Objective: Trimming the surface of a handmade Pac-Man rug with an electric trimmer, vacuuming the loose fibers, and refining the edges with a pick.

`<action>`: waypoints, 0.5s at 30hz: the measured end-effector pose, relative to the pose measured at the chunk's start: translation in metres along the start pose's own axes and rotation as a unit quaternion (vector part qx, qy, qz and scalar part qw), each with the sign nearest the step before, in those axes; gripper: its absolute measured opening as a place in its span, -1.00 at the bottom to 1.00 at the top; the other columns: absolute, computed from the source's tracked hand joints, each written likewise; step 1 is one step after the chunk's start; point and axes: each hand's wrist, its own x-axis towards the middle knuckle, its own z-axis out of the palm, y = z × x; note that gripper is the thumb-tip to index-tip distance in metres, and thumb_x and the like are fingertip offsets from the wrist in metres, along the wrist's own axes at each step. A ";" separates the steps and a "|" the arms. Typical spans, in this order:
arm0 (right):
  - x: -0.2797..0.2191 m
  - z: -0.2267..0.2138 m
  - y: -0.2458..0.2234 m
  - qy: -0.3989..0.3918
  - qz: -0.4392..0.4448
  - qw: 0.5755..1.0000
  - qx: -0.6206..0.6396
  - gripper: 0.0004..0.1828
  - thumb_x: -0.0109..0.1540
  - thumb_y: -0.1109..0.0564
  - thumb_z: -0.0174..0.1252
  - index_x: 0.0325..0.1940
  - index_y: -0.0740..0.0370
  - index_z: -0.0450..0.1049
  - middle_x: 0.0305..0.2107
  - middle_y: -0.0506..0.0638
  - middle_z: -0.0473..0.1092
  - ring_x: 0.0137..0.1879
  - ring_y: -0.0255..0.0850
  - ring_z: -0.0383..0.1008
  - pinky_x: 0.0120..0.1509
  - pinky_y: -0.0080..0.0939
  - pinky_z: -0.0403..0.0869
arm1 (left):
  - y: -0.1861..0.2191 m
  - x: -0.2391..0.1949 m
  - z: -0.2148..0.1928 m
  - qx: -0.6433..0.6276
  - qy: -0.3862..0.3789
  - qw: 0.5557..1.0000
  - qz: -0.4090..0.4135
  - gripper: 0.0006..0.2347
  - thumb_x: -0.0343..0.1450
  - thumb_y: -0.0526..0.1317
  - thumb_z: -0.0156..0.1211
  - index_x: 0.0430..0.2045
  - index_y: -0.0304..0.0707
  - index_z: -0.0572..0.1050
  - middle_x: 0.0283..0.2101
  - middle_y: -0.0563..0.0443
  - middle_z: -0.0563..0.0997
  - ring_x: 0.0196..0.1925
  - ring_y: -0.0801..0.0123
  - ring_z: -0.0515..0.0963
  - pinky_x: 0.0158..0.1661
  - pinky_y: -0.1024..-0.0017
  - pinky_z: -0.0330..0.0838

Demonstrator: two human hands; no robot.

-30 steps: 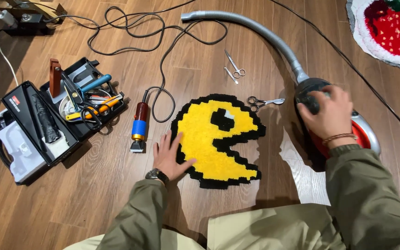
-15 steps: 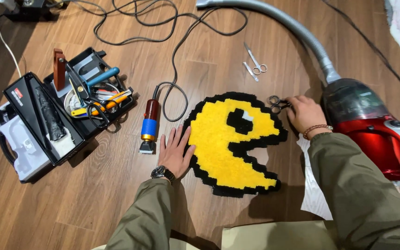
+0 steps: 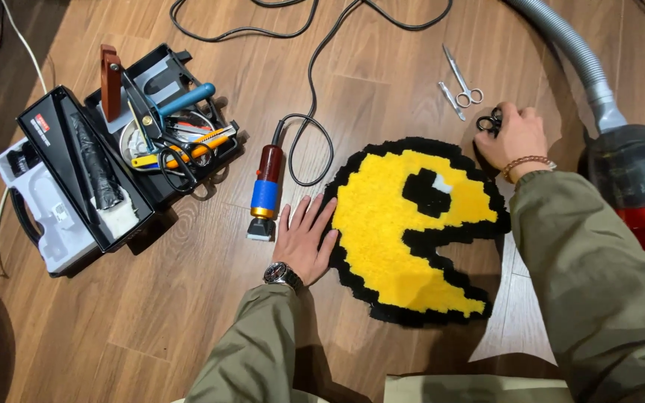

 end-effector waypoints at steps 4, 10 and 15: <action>-0.001 -0.006 0.002 0.005 -0.018 1.000 0.014 -0.33 0.23 -0.11 0.25 0.44 -0.04 0.37 0.01 0.30 0.38 0.15 0.37 0.48 0.17 0.23 0.51 | 0.000 -0.002 -0.002 0.008 -0.006 1.000 0.011 -0.19 0.40 0.42 -0.15 0.56 0.15 -0.07 0.59 -0.08 0.00 0.61 -0.02 -0.10 0.47 -0.14 -0.43; -0.027 -0.047 -0.033 0.044 -0.020 0.998 0.051 -0.34 0.15 0.21 0.34 0.29 0.42 0.32 -0.04 0.41 0.40 0.00 0.32 0.49 0.11 0.18 0.47 | 0.005 -0.003 0.002 -0.017 0.118 0.992 0.045 -0.22 0.37 0.28 0.06 0.47 -0.11 0.16 0.52 -0.20 0.18 0.57 -0.05 0.05 0.47 -0.10 -0.35; -0.048 -0.104 -0.118 0.021 -0.052 0.981 0.186 -0.19 0.23 0.33 0.16 0.53 0.53 0.02 0.08 0.71 0.32 0.27 0.64 0.31 0.33 0.54 0.32 | -0.005 0.000 0.005 -0.031 0.029 0.999 0.012 -0.34 0.53 0.33 -0.38 0.55 0.14 -0.03 0.56 -0.07 0.09 0.60 0.01 -0.04 0.47 -0.11 -0.43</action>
